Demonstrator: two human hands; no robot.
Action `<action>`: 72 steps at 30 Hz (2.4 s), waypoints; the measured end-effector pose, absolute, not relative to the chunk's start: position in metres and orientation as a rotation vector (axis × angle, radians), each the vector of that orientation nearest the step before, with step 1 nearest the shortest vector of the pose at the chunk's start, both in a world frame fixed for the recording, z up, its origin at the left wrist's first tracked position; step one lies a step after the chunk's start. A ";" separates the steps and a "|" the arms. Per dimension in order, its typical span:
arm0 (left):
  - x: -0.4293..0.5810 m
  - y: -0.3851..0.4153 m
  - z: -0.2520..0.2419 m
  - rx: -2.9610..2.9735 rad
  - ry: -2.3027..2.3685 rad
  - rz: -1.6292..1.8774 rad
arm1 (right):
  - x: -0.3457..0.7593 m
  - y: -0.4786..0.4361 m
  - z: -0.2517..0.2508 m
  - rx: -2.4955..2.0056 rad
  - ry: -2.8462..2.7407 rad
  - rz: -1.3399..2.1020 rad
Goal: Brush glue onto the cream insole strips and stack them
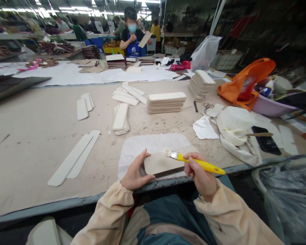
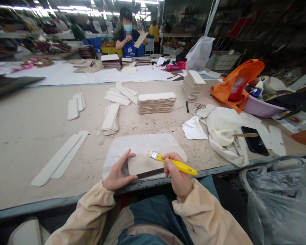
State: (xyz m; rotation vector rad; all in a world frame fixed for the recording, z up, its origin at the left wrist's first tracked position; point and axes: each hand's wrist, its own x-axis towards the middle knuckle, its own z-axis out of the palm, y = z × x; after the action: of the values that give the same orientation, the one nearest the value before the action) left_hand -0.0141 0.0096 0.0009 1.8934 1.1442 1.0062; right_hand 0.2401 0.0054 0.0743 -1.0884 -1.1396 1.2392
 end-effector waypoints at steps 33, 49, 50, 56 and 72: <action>-0.012 0.011 0.006 1.978 1.263 0.944 | 0.316 0.053 0.089 -1.769 -1.558 0.657; -0.012 0.010 0.003 1.932 1.182 0.978 | 0.198 0.009 0.087 -1.299 -1.185 1.472; -0.012 0.010 0.003 1.930 1.183 0.978 | 0.194 0.010 0.084 -1.321 -1.206 1.476; -0.012 0.010 0.004 1.954 1.191 0.975 | 0.203 0.012 0.077 -1.408 -1.404 1.323; -0.013 0.011 0.008 2.052 1.299 0.902 | 0.304 0.025 0.085 -1.618 -1.460 0.930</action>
State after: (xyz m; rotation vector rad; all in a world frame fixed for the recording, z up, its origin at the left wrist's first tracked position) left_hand -0.0133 0.0114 0.0076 2.0521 1.2990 0.9023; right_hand 0.3037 0.0248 0.0847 -1.6184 -1.4602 0.9304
